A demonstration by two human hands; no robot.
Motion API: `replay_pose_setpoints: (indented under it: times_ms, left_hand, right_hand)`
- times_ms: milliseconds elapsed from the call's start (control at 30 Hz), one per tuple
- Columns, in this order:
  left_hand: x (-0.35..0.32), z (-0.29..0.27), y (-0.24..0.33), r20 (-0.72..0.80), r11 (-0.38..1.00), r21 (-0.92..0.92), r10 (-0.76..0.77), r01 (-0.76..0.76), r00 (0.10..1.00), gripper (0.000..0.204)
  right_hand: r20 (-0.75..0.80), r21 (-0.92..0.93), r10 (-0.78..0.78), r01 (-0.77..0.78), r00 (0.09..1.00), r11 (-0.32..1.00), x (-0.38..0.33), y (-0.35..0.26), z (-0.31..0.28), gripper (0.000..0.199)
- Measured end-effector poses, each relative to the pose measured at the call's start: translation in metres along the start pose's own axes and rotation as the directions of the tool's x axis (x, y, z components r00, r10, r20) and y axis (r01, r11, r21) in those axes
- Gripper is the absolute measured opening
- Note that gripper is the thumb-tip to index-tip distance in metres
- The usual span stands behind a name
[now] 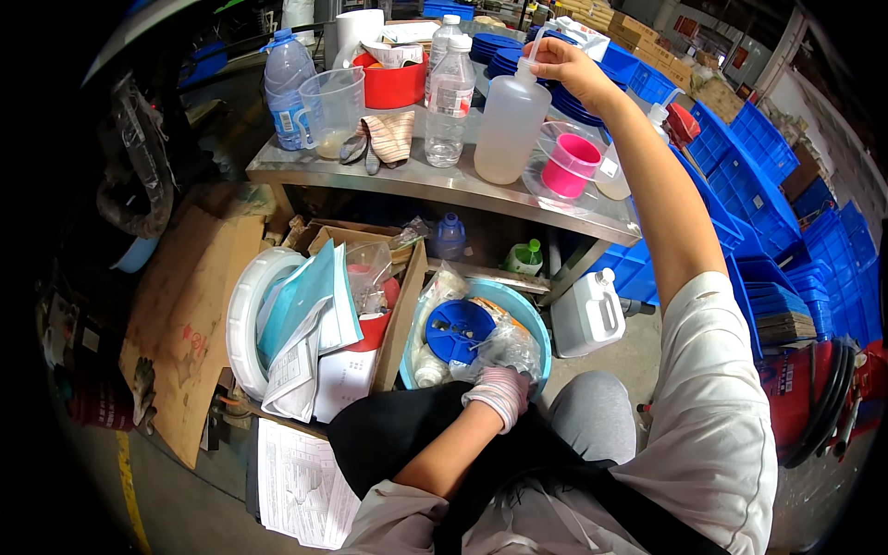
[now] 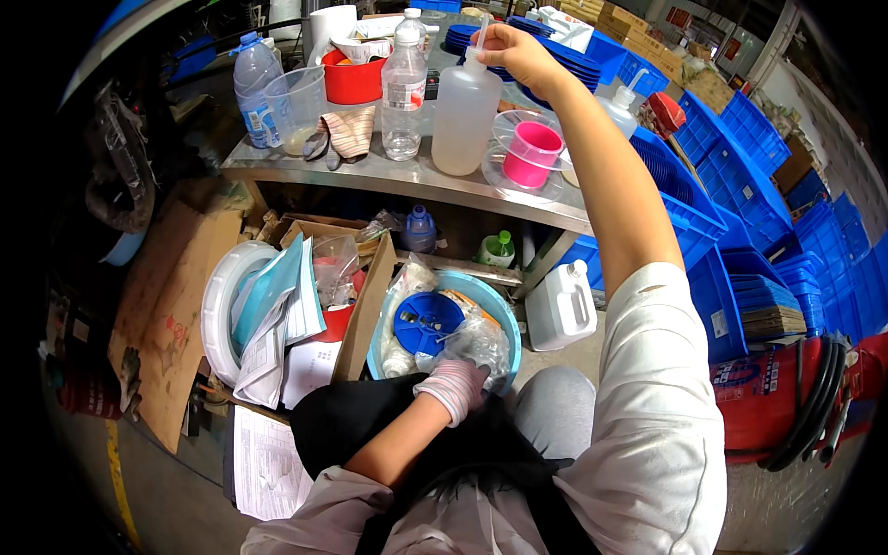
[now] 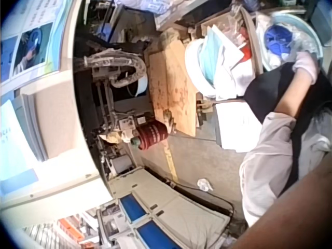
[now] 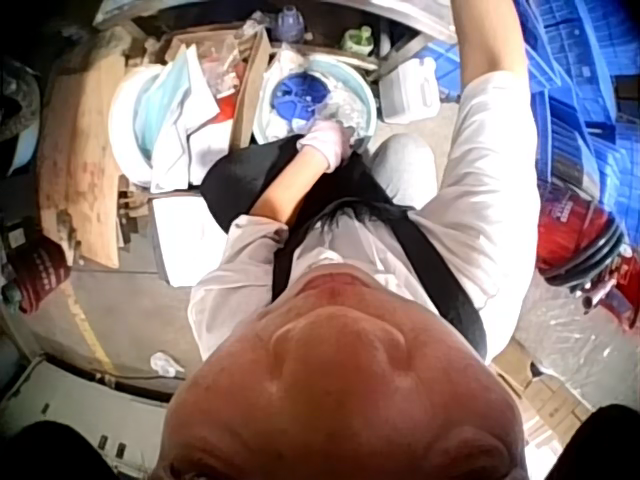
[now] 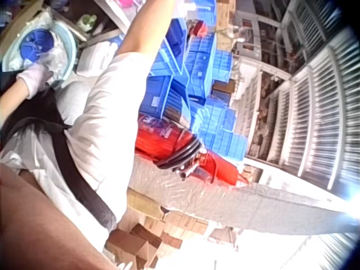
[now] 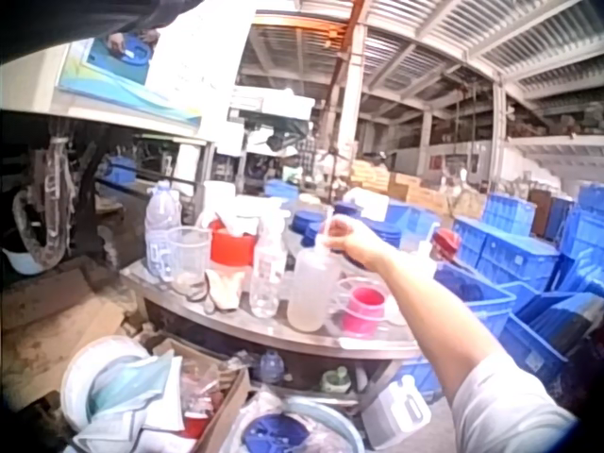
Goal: The person walks through a warehouse area and approaches a workbench. They open a large white plastic jug and pour its contents into a small cup, then transfer the liquid into a smaller bottle. The person repeats this process with another jug and bottle, then closes the containers and places them on the bench.
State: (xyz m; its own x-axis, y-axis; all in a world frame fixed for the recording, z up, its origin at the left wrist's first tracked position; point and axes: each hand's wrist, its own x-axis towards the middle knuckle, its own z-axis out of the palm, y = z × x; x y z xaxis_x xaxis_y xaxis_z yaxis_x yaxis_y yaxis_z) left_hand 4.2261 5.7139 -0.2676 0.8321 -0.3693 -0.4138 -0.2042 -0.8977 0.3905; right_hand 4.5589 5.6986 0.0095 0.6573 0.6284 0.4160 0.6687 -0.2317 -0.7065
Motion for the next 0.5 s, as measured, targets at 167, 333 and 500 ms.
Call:
replay_pose_setpoints:
  times_ms: [167, 333, 500]
  left_hand:
    - [0.002, -0.001, -0.002, 0.054, 1.0, 0.008, 0.003, -0.003, 0.999, 0.031]
    - [0.002, -0.002, 0.0, 0.026, 1.0, 0.009, 0.003, -0.003, 1.0, 0.031]
    - [0.004, -0.001, 0.001, 0.04, 0.999, 0.03, 0.02, -0.021, 0.999, 0.031]
  right_hand:
    - [0.132, -0.004, -0.031, 0.032, 0.991, 0.999, 0.004, -0.002, -0.004, 0.033]
    - [0.129, -0.023, 0.002, 0.001, 0.992, 1.0, 0.003, 0.002, -0.005, 0.031]
    - [0.011, -0.198, 0.083, -0.08, 0.996, 0.977, 0.005, 0.019, 0.002, 0.044]
